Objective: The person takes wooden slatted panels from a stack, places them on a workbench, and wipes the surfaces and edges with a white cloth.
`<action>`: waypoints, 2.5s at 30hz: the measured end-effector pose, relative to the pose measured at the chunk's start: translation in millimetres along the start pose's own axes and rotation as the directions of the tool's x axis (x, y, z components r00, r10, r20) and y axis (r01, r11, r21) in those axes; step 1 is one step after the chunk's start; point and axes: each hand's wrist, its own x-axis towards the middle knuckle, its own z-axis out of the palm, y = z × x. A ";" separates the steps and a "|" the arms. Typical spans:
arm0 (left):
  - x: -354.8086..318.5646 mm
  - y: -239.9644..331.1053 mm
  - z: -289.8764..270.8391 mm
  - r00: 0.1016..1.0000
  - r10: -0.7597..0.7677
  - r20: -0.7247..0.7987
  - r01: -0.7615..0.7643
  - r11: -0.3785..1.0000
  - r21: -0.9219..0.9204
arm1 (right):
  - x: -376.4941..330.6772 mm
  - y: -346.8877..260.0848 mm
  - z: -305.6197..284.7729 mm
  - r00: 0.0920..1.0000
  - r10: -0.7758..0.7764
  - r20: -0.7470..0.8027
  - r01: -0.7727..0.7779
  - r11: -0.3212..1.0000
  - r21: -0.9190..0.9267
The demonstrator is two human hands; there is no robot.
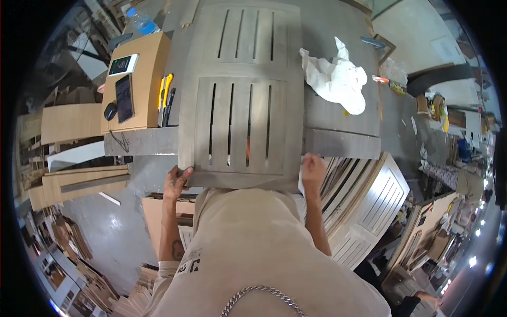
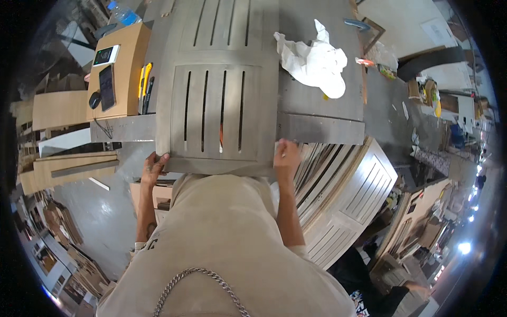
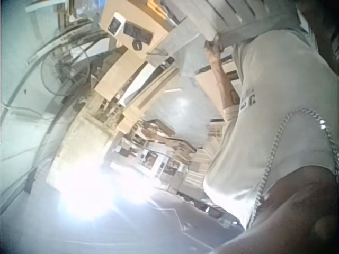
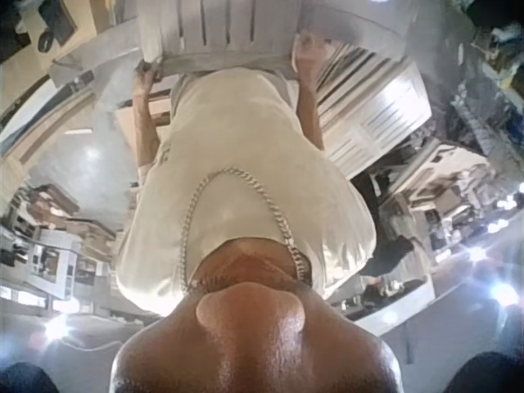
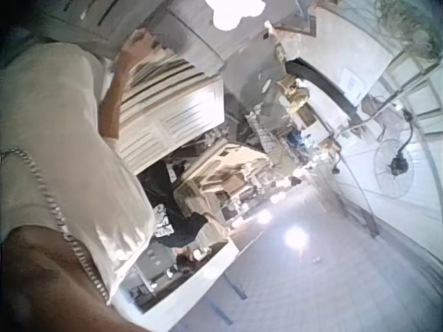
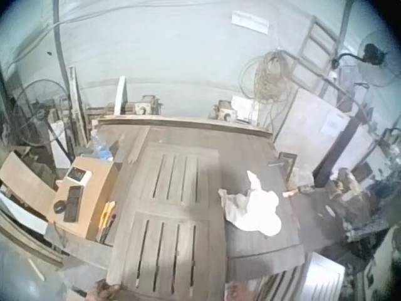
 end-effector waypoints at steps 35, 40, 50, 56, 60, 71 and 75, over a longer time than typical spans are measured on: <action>22.7 -21.2 -27.6 0.986 -0.067 0.153 0.128 0.892 -0.433 | -10.5 38.8 -21.5 0.683 0.302 0.665 -0.706 0.507 0.495; 37.9 -7.1 -36.1 0.983 -0.077 0.166 0.147 0.873 -0.464 | -18.8 32.1 -7.7 0.738 0.518 0.433 -0.668 0.649 0.363; -2.6 118.2 -92.0 0.932 0.179 0.314 -0.124 0.975 -0.186 | -25.7 -98.4 -15.4 0.943 0.331 -0.030 -0.332 0.943 -0.016; 3.0 185.9 -187.3 0.899 0.399 0.179 -0.362 0.909 -0.209 | -48.8 -163.2 20.9 0.950 0.304 0.074 -0.291 0.946 -0.144; -7.5 227.5 -233.8 0.781 0.615 0.113 -0.564 0.771 -0.296 | -76.8 -219.3 82.5 0.916 0.344 0.206 -0.358 0.933 0.032; -84.5 269.3 -169.8 0.184 0.892 0.412 -0.927 0.297 -0.230 | -122.9 -285.2 150.4 0.751 0.468 0.466 -0.648 0.388 0.655; -87.7 271.5 -147.3 0.111 0.893 0.436 -0.931 0.247 -0.269 | -87.1 -298.3 73.1 0.959 0.282 0.020 -0.251 0.817 0.519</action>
